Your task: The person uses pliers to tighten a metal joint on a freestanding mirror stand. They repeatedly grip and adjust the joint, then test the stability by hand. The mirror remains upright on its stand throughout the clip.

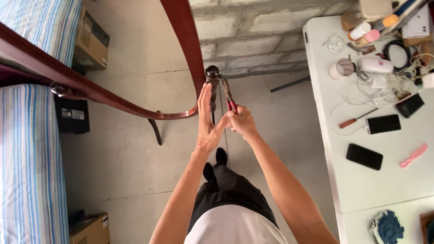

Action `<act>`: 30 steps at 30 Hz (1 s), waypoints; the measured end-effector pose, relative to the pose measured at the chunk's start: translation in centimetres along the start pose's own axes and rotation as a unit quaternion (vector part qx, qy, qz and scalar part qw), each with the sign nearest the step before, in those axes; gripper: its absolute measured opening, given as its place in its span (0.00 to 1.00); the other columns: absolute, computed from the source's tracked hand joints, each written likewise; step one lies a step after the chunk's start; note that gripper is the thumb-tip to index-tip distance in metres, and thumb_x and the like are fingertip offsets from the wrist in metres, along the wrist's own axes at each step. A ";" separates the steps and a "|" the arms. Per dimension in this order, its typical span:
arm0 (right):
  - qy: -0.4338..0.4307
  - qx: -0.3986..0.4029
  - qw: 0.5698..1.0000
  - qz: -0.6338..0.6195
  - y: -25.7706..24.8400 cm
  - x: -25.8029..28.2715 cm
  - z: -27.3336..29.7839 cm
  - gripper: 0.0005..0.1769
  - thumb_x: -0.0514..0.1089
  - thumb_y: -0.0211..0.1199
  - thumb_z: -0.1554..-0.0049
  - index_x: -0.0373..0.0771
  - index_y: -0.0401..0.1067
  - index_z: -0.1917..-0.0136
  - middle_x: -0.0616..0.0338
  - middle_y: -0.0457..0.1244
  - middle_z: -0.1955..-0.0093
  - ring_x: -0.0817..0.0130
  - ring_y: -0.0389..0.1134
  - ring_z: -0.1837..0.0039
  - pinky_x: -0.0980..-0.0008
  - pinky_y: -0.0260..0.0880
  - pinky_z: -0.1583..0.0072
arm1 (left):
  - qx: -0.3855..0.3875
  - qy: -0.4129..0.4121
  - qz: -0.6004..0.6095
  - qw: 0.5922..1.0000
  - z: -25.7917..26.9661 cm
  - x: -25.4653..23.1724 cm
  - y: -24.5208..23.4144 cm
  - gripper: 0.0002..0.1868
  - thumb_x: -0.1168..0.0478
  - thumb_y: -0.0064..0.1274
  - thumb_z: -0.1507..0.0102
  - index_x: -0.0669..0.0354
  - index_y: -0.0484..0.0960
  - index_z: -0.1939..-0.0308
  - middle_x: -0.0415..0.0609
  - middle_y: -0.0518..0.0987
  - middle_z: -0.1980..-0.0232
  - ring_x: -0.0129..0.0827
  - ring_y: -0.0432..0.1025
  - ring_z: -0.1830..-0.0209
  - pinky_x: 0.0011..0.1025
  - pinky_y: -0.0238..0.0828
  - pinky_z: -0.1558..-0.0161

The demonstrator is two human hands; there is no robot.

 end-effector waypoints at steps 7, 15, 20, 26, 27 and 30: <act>0.025 -0.012 1.000 0.008 0.2 2.0 -0.1 0.22 0.52 0.50 0.37 0.37 0.70 0.37 0.52 0.70 0.49 0.62 0.77 0.52 0.67 0.79 0.56 | 0.011 0.013 0.006 1.000 -2.6 0.5 -0.4 0.50 0.39 0.57 0.34 0.55 0.50 0.17 0.55 0.47 0.13 0.47 0.42 0.12 0.49 0.42 0.17; 0.016 -0.022 0.999 0.042 1.4 2.9 -0.2 0.23 0.55 0.51 0.37 0.37 0.73 0.40 0.51 0.71 0.56 0.66 0.76 0.56 0.68 0.76 0.59 | 0.036 0.001 0.010 0.999 -4.1 0.3 -1.4 0.51 0.41 0.58 0.35 0.58 0.50 0.17 0.56 0.48 0.14 0.47 0.44 0.12 0.47 0.43 0.17; 0.049 -0.053 0.997 0.025 2.3 2.6 -1.4 0.22 0.55 0.50 0.39 0.43 0.69 0.38 0.54 0.69 0.57 0.63 0.73 0.58 0.62 0.77 0.60 | 0.053 0.020 0.002 0.998 -5.8 0.5 -2.8 0.50 0.42 0.58 0.35 0.58 0.51 0.18 0.57 0.49 0.14 0.47 0.44 0.12 0.47 0.43 0.17; -0.130 -0.155 0.953 0.225 2.8 1.6 -2.3 0.17 0.48 0.52 0.39 0.42 0.73 0.41 0.52 0.69 0.55 0.53 0.67 0.48 0.51 0.67 0.48 | 0.076 0.036 0.025 0.996 -6.2 0.8 -4.2 0.50 0.42 0.59 0.34 0.59 0.50 0.18 0.56 0.51 0.15 0.46 0.44 0.12 0.46 0.46 0.17; -0.101 -0.134 0.965 0.200 2.7 1.6 -2.3 0.17 0.48 0.52 0.40 0.42 0.72 0.41 0.52 0.69 0.56 0.56 0.69 0.50 0.52 0.67 0.49 | 0.078 0.040 0.029 0.996 -6.3 0.6 -4.4 0.50 0.42 0.59 0.34 0.59 0.50 0.18 0.56 0.51 0.15 0.47 0.45 0.13 0.46 0.46 0.17; -0.015 -0.080 0.987 0.137 2.5 2.2 -1.6 0.17 0.52 0.50 0.39 0.41 0.69 0.43 0.52 0.69 0.58 0.61 0.72 0.55 0.57 0.70 0.52 | 0.083 0.032 0.048 0.995 -6.7 -0.8 -4.8 0.48 0.44 0.59 0.35 0.59 0.52 0.19 0.55 0.54 0.17 0.47 0.50 0.16 0.47 0.50 0.20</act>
Point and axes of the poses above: each hand's wrist, its own z-axis away from the middle knuckle, its own y-axis out of the palm, x = y × z, the point moved 2 cm from there along -z, towards the middle knuckle
